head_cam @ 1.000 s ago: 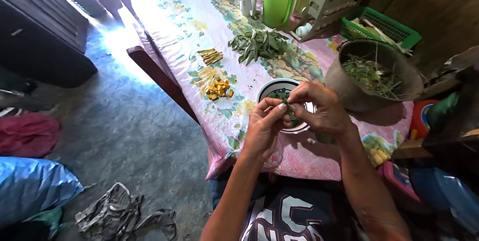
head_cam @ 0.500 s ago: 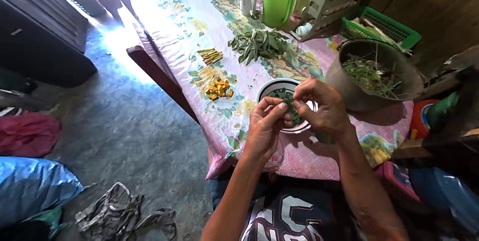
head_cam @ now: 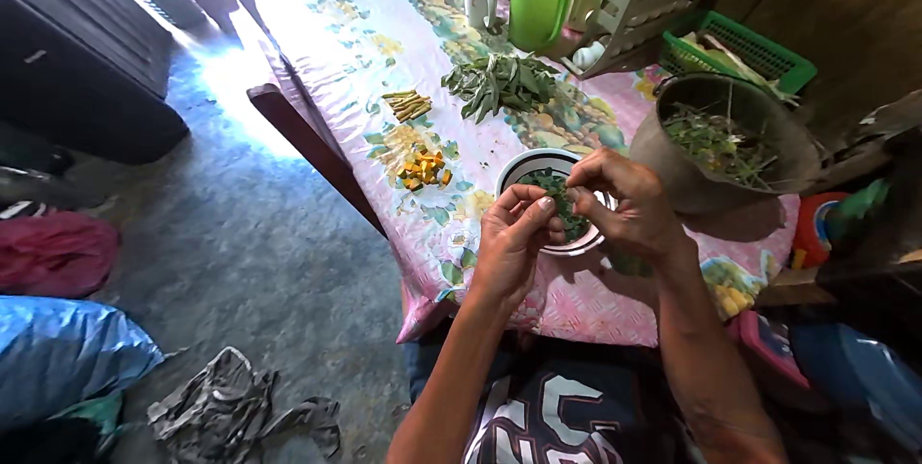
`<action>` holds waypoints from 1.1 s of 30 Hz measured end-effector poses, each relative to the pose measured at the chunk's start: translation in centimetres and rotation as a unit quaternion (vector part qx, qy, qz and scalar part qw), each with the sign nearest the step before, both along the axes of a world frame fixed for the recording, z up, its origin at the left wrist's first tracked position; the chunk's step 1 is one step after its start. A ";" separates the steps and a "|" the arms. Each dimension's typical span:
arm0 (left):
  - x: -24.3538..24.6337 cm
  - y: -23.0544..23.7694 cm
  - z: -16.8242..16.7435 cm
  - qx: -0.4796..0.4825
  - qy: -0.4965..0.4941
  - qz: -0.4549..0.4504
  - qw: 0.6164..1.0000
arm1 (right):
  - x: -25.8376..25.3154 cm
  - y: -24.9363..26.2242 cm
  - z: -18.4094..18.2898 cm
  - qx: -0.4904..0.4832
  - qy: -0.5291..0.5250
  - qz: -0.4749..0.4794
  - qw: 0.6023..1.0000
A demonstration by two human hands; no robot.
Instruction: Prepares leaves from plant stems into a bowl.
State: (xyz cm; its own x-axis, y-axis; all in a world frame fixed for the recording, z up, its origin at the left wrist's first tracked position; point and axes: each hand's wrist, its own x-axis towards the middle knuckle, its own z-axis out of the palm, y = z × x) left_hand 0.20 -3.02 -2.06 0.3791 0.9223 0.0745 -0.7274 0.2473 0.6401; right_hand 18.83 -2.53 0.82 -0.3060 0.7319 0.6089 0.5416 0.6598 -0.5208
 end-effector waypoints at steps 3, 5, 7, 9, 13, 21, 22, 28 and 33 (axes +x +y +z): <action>0.0 0.0 -0.1 0.008 0.012 0.020 1.000 | 0.3 0.0 -0.2 -0.010 -0.017 -0.020 1.000; 0.0 0.0 0.0 0.015 0.019 0.035 0.999 | 0.4 -0.1 -0.3 -0.019 -0.027 -0.029 0.999; 0.1 0.0 0.0 0.024 0.026 0.041 0.999 | 0.4 -0.1 -0.2 -0.020 -0.021 -0.026 0.999; 0.1 -0.1 0.0 0.033 0.032 0.044 0.998 | 0.4 -0.2 0.1 -0.016 -0.006 -0.011 1.000; 0.1 -0.1 -0.1 0.043 0.039 0.049 0.997 | 0.1 -0.4 0.9 -0.019 0.005 0.023 1.000; 0.0 -0.3 -0.1 0.068 0.084 0.094 0.990 | -0.6 -0.7 1.0 0.022 -0.063 -0.010 0.998; 0.0 -0.3 -0.1 0.073 0.090 0.094 0.989 | -0.6 -0.7 1.1 0.028 -0.070 -0.012 0.997; 0.3 -0.5 0.2 0.094 0.115 0.100 0.984 | -1.2 -0.8 1.2 0.046 -0.116 -0.043 0.991; 0.5 -0.4 0.1 0.130 0.126 0.111 0.977 | -1.5 -0.8 0.8 0.041 -0.110 -0.035 0.992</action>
